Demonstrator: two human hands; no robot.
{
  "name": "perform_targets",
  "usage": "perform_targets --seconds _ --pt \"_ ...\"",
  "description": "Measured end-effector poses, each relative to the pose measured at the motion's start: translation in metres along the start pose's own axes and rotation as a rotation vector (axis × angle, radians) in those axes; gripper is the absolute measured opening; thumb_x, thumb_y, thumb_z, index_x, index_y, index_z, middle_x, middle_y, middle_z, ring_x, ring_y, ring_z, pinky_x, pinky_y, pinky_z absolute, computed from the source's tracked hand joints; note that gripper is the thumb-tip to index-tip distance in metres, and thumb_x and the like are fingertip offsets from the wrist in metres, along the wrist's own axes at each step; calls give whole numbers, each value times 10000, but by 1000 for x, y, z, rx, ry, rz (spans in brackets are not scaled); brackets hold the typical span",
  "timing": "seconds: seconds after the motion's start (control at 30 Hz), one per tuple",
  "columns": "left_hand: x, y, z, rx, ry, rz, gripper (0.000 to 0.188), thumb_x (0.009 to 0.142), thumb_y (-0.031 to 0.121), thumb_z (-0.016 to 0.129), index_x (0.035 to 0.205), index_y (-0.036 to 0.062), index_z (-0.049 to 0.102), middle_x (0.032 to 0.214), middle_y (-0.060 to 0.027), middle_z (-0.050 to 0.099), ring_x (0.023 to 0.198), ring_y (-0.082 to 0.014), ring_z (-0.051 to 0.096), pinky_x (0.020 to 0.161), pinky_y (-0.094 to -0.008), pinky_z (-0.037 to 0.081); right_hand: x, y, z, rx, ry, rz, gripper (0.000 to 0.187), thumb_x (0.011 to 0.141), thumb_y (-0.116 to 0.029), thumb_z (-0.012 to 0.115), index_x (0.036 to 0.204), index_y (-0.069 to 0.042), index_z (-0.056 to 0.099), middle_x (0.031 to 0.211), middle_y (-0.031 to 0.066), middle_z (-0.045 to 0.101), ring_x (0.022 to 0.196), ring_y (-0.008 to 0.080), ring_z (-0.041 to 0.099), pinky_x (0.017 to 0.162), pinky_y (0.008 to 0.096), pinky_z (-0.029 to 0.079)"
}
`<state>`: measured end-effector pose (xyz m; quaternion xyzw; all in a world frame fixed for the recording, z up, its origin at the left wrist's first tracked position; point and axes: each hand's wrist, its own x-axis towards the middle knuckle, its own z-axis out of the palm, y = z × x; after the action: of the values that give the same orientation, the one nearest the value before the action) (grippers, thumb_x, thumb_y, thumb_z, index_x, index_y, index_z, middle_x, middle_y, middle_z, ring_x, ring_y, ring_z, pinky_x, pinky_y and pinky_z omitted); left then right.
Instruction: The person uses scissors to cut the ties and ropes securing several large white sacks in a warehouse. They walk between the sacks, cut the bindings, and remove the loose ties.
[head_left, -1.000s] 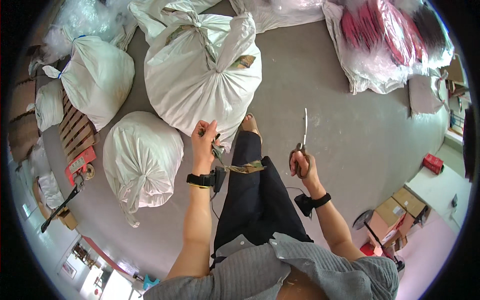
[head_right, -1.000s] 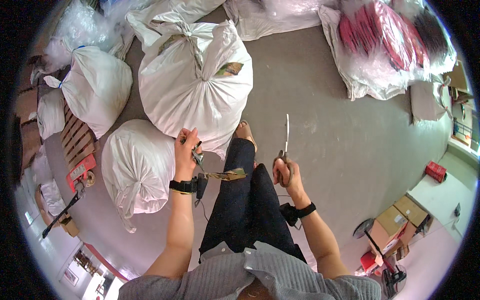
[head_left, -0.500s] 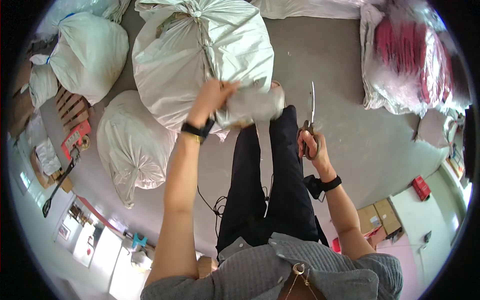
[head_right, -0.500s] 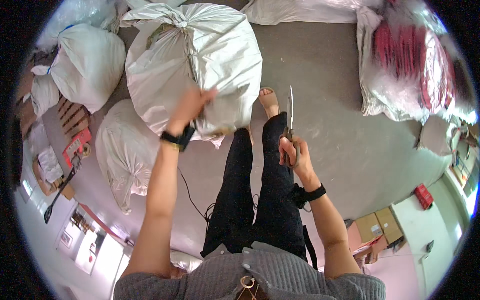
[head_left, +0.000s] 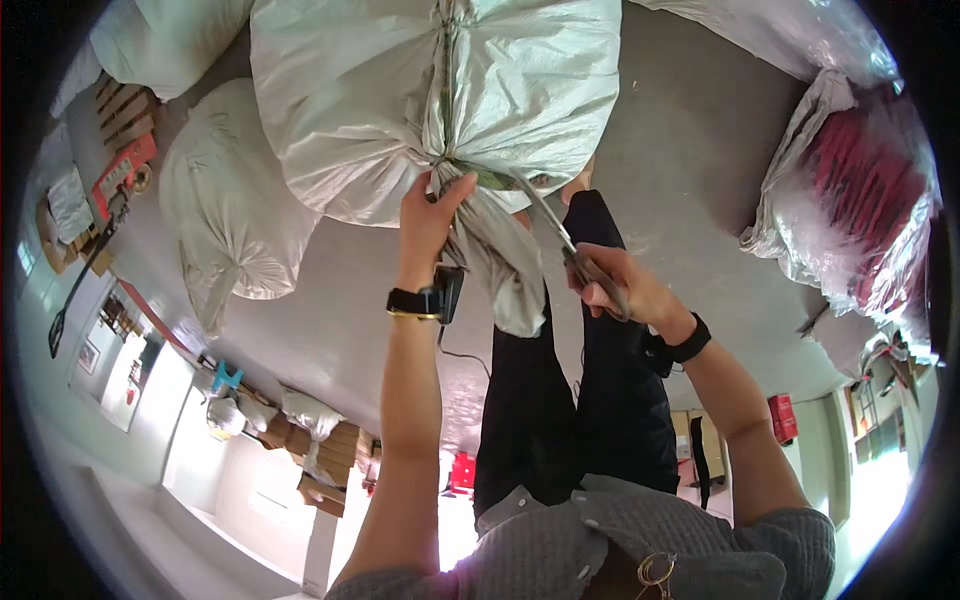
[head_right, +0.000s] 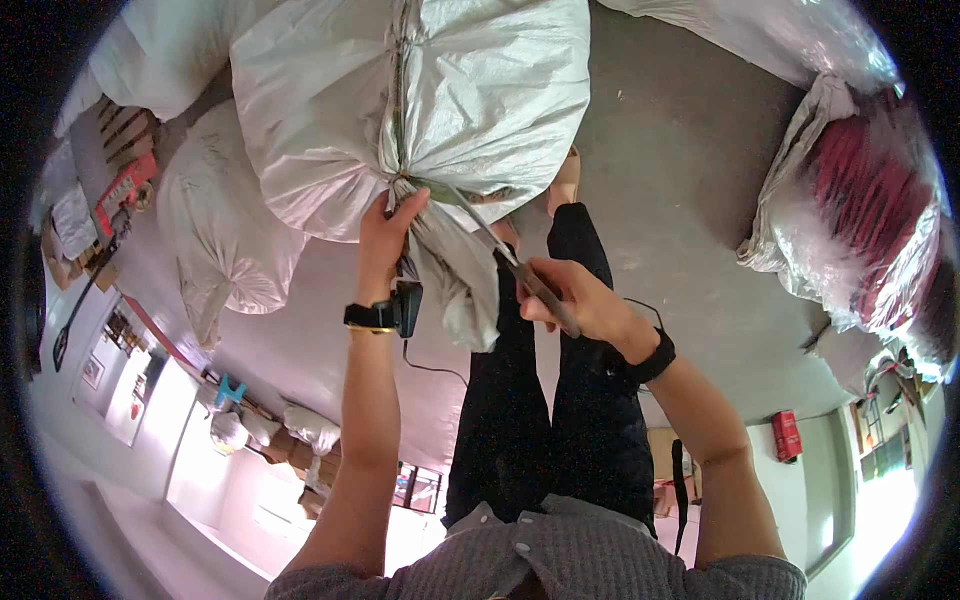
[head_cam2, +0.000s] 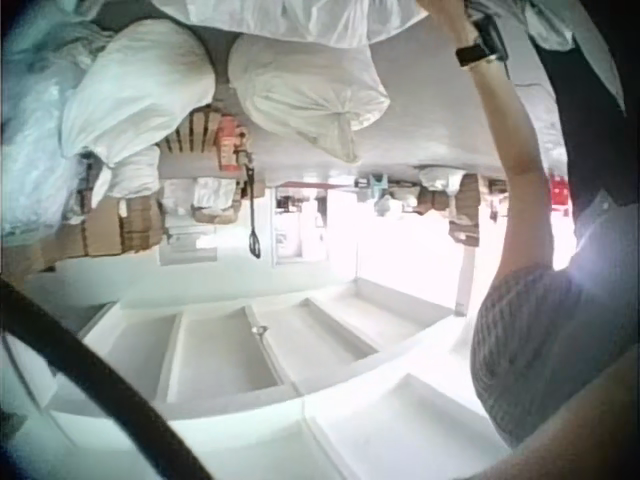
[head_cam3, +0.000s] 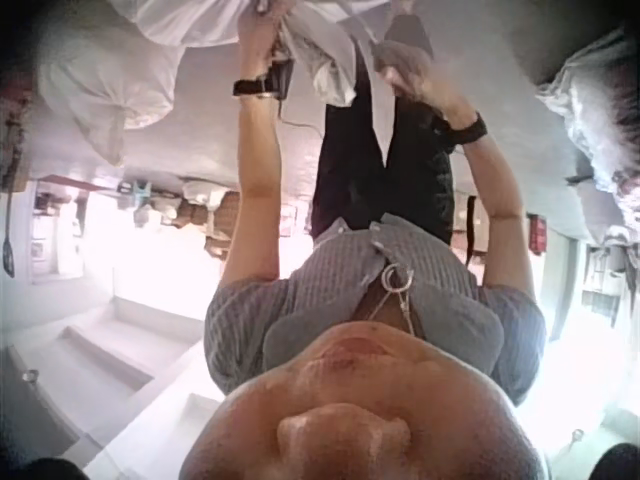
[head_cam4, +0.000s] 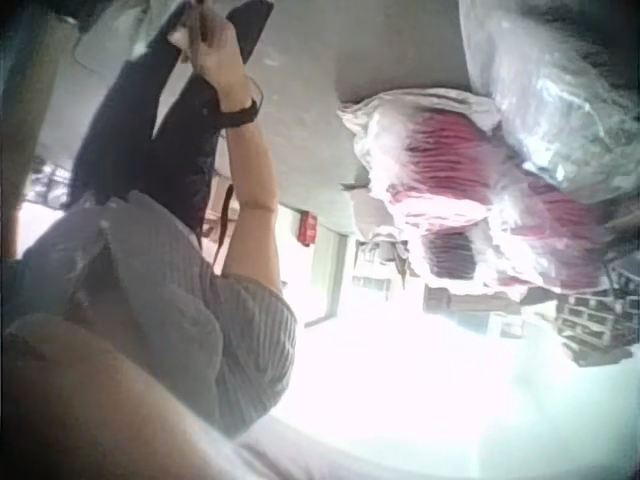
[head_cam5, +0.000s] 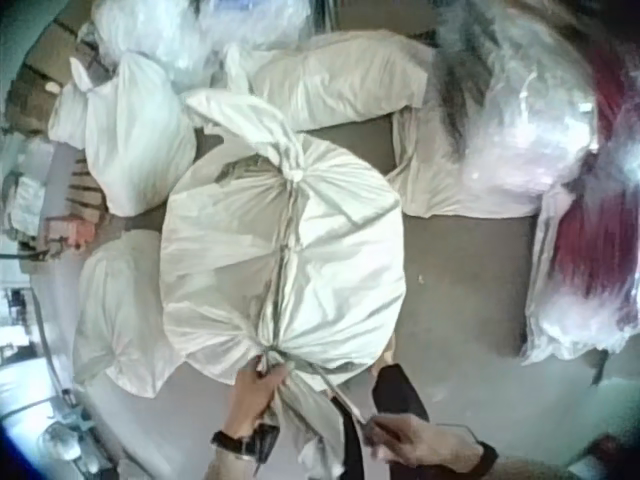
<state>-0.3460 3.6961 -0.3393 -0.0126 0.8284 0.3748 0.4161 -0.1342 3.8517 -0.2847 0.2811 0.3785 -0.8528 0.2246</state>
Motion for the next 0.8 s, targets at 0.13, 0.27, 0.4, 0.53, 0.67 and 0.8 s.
perform_targets --seconds 0.13,0.27,0.4,0.53,0.67,0.8 --pt "3 -26 0 -285 -170 -145 370 765 208 697 1042 -16 597 762 -11 617 657 -83 542 606 -216 429 30 -7 -9 -105 -116 -38 676 735 -687 557 919 -41 491 699 -9 438 578 75 443 523 212 399" --pt "-22 -5 -4 -138 -229 93 322 796 129 670 1056 -38 579 824 -22 632 708 -70 521 651 -213 429 39 -44 -20 -70 -310 67 701 747 -697 526 917 -18 489 745 13 447 592 84 436 515 218 391" --pt "-36 3 -6 -315 -227 96 315 799 111 671 1059 -39 577 840 -28 634 721 -70 514 667 -217 426 29 -50 -18 -89 -298 234 953 568 -842 497 955 29 495 760 33 498 614 88 494 543 206 417" --pt "-40 2 -7 -345 -254 111 276 809 90 659 1040 -38 580 824 -19 625 717 -59 506 656 -215 427 27 -56 -12 -92 -288 311 981 531 -839 537 970 37 490 802 32 495 655 81 501 543 201 416" --pt "-39 4 -7 -401 -265 127 260 808 94 661 1019 -37 585 791 -13 618 691 -48 498 622 -212 422 31 -59 -5 -119 -230 314 924 556 -819 557 948 16 496 780 20 484 641 79 490 536 206 406" --pt "-36 2 -9 -378 -292 133 245 807 85 659 1010 -31 587 766 -7 611 671 -43 492 600 -214 419 32 -54 -10 -125 -260 271 816 621 -789 550 890 -20 510 728 2 464 620 86 476 534 218 400"
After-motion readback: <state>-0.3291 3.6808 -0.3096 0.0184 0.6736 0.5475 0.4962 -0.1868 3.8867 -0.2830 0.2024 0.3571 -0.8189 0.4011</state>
